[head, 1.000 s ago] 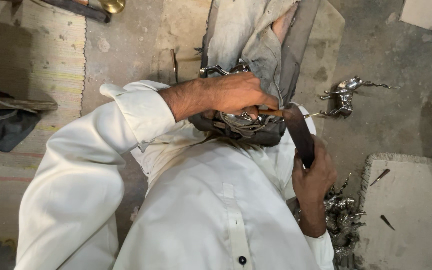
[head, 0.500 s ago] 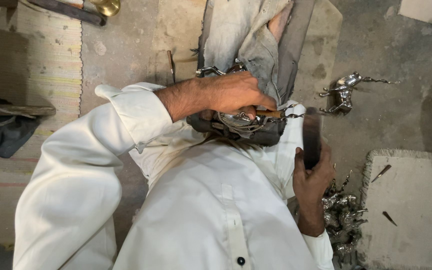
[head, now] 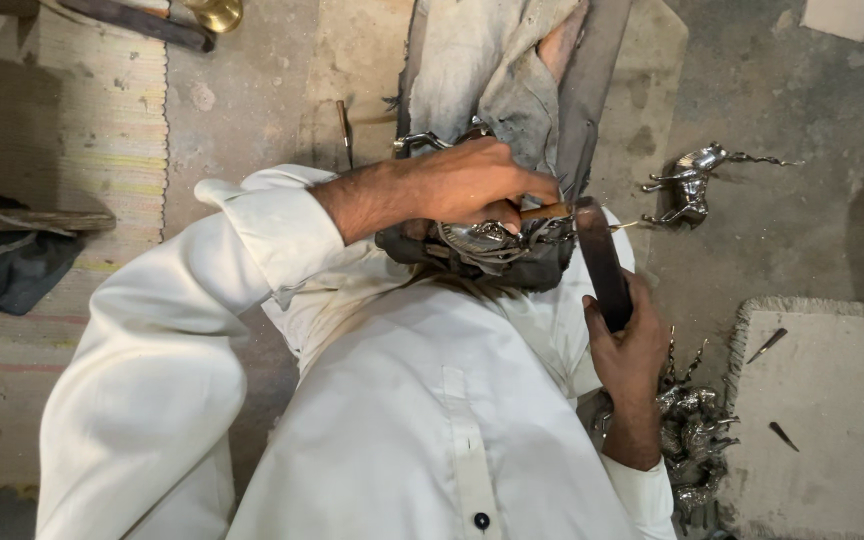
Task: The person sits on the floor holding a small punch against a silver metal horse figurine and strikes the punch with a wooden mallet to shape and detail the casting. They reposition the figurine and punch repeatedly and continue hammering different areas of the piece.
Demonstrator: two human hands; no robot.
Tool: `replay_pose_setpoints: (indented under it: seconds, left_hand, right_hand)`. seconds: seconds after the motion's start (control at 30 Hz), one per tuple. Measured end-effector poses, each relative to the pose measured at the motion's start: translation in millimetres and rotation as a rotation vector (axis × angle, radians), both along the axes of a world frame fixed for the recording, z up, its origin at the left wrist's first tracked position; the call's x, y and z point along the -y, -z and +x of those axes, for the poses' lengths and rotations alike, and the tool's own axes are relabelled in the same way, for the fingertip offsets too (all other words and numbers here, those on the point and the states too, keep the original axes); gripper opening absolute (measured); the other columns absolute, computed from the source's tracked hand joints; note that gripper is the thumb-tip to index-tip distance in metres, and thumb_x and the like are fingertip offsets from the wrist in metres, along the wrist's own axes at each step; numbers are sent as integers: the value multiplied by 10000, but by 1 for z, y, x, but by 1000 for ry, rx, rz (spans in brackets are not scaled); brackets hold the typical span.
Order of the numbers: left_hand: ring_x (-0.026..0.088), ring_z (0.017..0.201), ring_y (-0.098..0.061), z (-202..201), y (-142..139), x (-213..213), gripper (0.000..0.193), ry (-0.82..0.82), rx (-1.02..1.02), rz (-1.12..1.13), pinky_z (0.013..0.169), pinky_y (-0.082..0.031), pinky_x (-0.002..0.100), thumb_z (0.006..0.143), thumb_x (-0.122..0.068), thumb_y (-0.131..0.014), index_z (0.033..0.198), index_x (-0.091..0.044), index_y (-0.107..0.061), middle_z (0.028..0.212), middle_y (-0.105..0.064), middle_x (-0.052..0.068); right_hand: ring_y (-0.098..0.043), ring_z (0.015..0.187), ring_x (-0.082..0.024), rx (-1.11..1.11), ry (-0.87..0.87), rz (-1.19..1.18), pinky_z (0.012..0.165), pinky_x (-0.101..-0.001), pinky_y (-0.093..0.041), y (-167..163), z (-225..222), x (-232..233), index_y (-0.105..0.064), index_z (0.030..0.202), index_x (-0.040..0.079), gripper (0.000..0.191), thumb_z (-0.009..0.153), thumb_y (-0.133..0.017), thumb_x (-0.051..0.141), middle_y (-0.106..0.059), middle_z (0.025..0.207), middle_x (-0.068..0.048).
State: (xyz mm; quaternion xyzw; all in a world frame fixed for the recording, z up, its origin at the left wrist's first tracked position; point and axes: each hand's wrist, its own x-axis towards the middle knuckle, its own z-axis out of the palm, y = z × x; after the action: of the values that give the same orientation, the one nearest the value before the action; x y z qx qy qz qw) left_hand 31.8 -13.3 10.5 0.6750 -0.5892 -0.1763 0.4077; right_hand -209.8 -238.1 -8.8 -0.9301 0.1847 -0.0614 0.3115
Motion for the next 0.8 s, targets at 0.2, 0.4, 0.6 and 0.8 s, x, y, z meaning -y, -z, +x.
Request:
replay_pose_setpoints:
  seconds: [0.2, 0.4, 0.6, 0.8]
  left_hand:
    - [373, 793, -711, -3, -1, 9, 437, 11, 160, 151, 690, -518, 512, 839, -195, -825, 1225, -105, -643, 780, -736, 139]
    - [377, 800, -718, -4, 0, 8, 481, -9, 151, 109, 694, -523, 512, 808, -203, -829, 1234, -89, -636, 797, -739, 141]
    - [356, 813, -734, -6, 2, 11, 443, -19, 205, 217, 712, -535, 512, 844, -210, -814, 1235, -108, -634, 781, -744, 118]
    - [393, 791, -713, -7, 3, 10, 474, -42, 234, 146, 690, -524, 529, 822, -225, -827, 1239, -109, -635, 772, -736, 142]
  right_hand:
    - [-590, 745, -113, -6, 107, 188, 617, -276, -488, 32, -7, -2, -605, 1315, 29, 449, 918, -799, 110, -675, 936, -80]
    - [-643, 978, -122, 409, 127, 485, 815, -265, -544, 43, -7, -3, -459, 1456, 24, 513, 1032, -747, 47, -666, 1318, -80]
    - [-736, 927, -239, 263, -77, -310, 800, -353, -534, 18, -2, -6, -594, 1359, 47, 489, 911, -790, 59, -705, 1084, -163]
    - [-683, 864, -178, 180, 110, 58, 704, -336, -560, 11, 2, -18, -593, 1347, 16, 433, 961, -773, 93, -692, 1043, -166]
